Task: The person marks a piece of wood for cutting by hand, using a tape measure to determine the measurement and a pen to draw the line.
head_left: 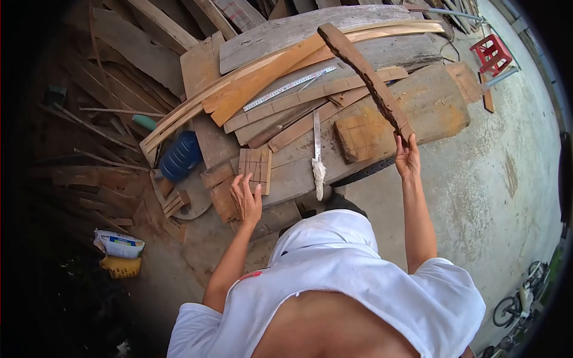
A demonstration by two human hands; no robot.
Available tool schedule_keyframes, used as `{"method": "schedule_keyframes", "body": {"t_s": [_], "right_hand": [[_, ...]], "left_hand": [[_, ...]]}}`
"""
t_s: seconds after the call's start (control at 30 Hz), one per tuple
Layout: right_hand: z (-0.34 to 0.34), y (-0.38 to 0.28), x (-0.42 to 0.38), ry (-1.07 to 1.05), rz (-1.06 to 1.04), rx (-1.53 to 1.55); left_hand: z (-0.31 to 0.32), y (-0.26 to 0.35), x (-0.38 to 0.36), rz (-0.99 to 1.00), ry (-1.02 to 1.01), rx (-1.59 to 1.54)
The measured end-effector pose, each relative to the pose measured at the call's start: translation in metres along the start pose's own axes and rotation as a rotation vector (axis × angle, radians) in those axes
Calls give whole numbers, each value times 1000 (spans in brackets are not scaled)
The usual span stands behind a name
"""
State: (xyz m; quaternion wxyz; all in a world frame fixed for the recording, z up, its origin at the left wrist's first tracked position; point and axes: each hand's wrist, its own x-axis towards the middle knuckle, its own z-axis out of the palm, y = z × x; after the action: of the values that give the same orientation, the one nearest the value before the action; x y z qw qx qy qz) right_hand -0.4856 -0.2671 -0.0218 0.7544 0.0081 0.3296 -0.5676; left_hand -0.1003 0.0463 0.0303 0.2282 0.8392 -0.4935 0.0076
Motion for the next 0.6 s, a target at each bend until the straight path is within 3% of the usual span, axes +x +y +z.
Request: {"method": "schedule_keyframes", "body": {"t_s": [0.1, 0.2, 0.3, 0.5, 0.6], "right_hand": [[-25, -38, 51, 94, -241, 111], [-51, -38, 102, 250, -283, 257], [-50, -18, 121, 471, -8, 438], [-1, 11, 49, 418, 131, -65], [-8, 0, 17, 452, 131, -149]], "left_hand": [[11, 7, 9, 4, -123, -2], [24, 26, 43, 110, -249, 68], [55, 40, 82, 183, -386, 138], [124, 44, 134, 317, -464, 242], [143, 42, 148, 391, -456, 300]]}}
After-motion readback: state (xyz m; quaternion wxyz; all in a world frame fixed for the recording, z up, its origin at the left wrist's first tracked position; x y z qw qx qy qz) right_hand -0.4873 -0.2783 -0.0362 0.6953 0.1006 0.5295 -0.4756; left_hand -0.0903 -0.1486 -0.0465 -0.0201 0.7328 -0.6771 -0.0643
